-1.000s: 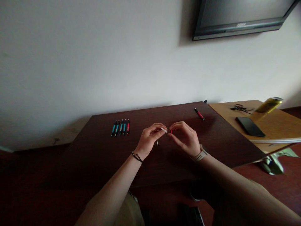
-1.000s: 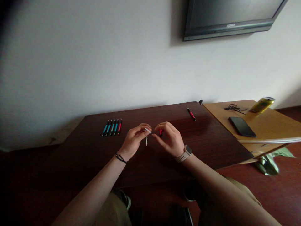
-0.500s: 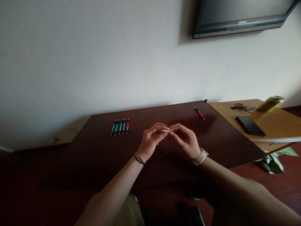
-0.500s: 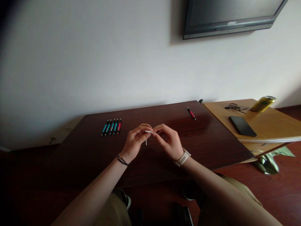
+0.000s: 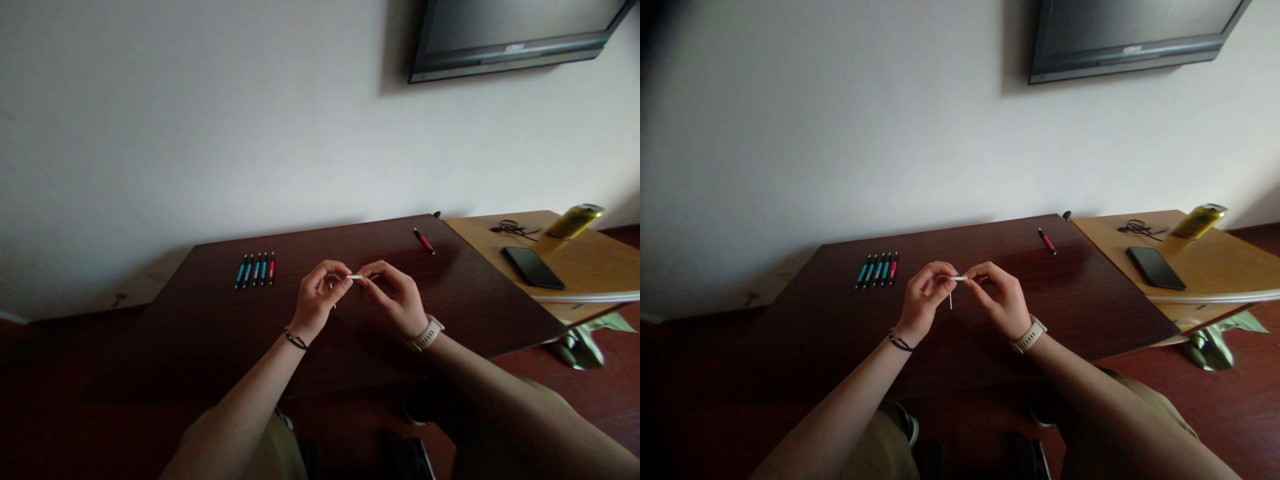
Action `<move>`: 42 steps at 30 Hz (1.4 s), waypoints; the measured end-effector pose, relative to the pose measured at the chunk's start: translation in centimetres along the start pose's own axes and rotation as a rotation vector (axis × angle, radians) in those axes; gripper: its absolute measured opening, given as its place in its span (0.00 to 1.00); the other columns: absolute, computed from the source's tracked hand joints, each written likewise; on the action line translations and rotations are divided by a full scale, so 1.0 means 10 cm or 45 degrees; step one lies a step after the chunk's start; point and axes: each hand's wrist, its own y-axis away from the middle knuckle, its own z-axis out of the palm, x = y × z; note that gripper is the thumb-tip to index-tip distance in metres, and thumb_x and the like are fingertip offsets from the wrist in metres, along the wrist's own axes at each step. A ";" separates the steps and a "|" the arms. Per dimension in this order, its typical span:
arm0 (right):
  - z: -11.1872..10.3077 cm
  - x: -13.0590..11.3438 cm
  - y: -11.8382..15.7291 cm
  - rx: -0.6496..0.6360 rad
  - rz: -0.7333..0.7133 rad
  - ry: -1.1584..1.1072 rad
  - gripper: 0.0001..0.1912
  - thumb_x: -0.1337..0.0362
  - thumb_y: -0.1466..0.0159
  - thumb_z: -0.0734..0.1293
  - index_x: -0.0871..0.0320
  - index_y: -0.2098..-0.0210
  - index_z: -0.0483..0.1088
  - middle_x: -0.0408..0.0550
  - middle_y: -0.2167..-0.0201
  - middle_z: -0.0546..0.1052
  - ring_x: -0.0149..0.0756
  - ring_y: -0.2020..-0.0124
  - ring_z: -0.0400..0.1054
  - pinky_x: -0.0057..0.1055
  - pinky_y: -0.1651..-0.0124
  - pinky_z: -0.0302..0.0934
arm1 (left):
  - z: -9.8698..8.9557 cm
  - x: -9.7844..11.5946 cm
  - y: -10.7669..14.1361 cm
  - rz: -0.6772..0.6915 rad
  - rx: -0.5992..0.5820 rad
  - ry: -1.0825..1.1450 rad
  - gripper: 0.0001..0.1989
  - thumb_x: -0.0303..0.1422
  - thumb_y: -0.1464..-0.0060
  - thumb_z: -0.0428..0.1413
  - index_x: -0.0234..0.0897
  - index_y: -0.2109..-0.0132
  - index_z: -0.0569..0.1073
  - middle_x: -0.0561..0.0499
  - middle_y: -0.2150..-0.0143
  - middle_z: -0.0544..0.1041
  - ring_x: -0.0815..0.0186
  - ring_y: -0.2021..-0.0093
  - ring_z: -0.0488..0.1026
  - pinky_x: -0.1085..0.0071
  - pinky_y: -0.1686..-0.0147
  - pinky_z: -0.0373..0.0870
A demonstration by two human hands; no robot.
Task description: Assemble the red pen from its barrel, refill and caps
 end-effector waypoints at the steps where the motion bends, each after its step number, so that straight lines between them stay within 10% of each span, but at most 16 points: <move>1: 0.00 0.01 0.00 0.001 0.006 0.001 0.07 0.57 0.30 0.71 0.53 0.57 0.77 0.48 0.60 0.80 0.39 0.60 0.75 0.37 0.56 0.70 | -0.01 0.00 0.00 0.014 0.006 -0.025 0.08 0.37 0.39 0.65 0.37 0.58 0.78 0.49 0.58 0.77 0.67 0.60 0.74 0.73 0.61 0.71; 32: -0.04 0.19 -0.12 -0.128 0.029 0.155 0.10 0.55 0.26 0.65 0.54 0.57 0.73 0.48 0.60 0.78 0.39 0.59 0.73 0.34 0.56 0.67 | 0.03 -0.28 0.07 0.072 -0.086 -0.592 0.09 0.38 0.34 0.61 0.37 0.59 0.79 0.48 0.60 0.79 0.63 0.59 0.75 0.69 0.60 0.68; 42: -0.24 0.47 -0.36 0.145 0.103 0.174 0.17 0.49 0.29 0.67 0.56 0.58 0.75 0.49 0.61 0.80 0.39 0.60 0.73 0.35 0.55 0.66 | 0.16 -0.43 0.19 0.203 -0.320 -1.092 0.17 0.36 0.35 0.61 0.47 0.40 0.75 0.43 0.32 0.65 0.49 0.31 0.62 0.45 0.31 0.62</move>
